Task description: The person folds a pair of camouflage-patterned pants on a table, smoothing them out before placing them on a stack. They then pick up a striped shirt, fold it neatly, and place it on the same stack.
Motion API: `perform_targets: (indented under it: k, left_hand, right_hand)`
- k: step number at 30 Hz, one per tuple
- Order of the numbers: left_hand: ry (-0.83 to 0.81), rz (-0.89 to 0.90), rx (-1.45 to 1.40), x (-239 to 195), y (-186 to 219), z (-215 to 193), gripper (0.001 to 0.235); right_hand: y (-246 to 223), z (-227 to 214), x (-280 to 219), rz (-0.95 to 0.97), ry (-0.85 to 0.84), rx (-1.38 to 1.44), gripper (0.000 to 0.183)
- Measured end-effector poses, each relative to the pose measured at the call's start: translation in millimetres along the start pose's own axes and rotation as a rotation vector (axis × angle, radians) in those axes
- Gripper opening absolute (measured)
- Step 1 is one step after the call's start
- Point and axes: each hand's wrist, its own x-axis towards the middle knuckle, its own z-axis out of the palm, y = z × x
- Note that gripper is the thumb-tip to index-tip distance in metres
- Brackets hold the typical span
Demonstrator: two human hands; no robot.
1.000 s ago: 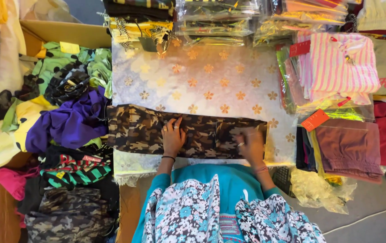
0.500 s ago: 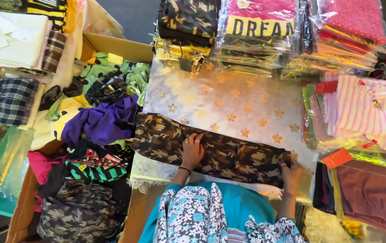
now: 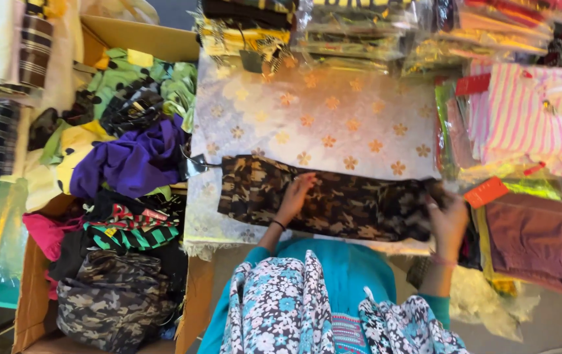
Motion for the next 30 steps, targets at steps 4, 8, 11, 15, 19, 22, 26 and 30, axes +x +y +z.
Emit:
perform_targets:
  k: [4, 8, 11, 15, 19, 22, 26, 30]
  left_hand:
    - [-0.011, -0.042, 0.068, 5, 18, -13, 0.061]
    - [-0.001, -0.090, -0.024, 12, 9, -19, 0.066]
    - [0.029, -0.181, -0.180, 16, -10, -28, 0.073]
    - [0.130, -0.020, 0.066, 11, -10, -22, 0.049]
    - [0.279, -0.019, 0.337, -4, 36, 0, 0.034]
    - [0.315, 0.036, 0.391, -21, 27, 5, 0.039]
    - [0.333, 0.054, 0.637, -21, -12, -3, 0.054]
    - [0.308, 0.075, 0.751, -18, 9, 2, 0.060]
  right_hand:
    - [-72, 47, 3, -0.021, -0.262, 0.185, 0.042]
    - [-176, 73, -25, 0.234, -0.650, 0.451, 0.050]
    - [-181, 90, -35, 0.028, -0.790, 0.385, 0.048]
    - [-163, 95, -35, -0.204, -0.726, 0.083, 0.042]
    - [-136, 93, -41, -0.250, -0.786, -0.180, 0.041]
    - [-119, 88, -44, -0.240, -0.856, -0.177, 0.043]
    - [-106, 100, -46, -0.303, -0.788, -0.069, 0.043]
    - [-100, 120, -40, -0.635, -0.553, -0.120, 0.062]
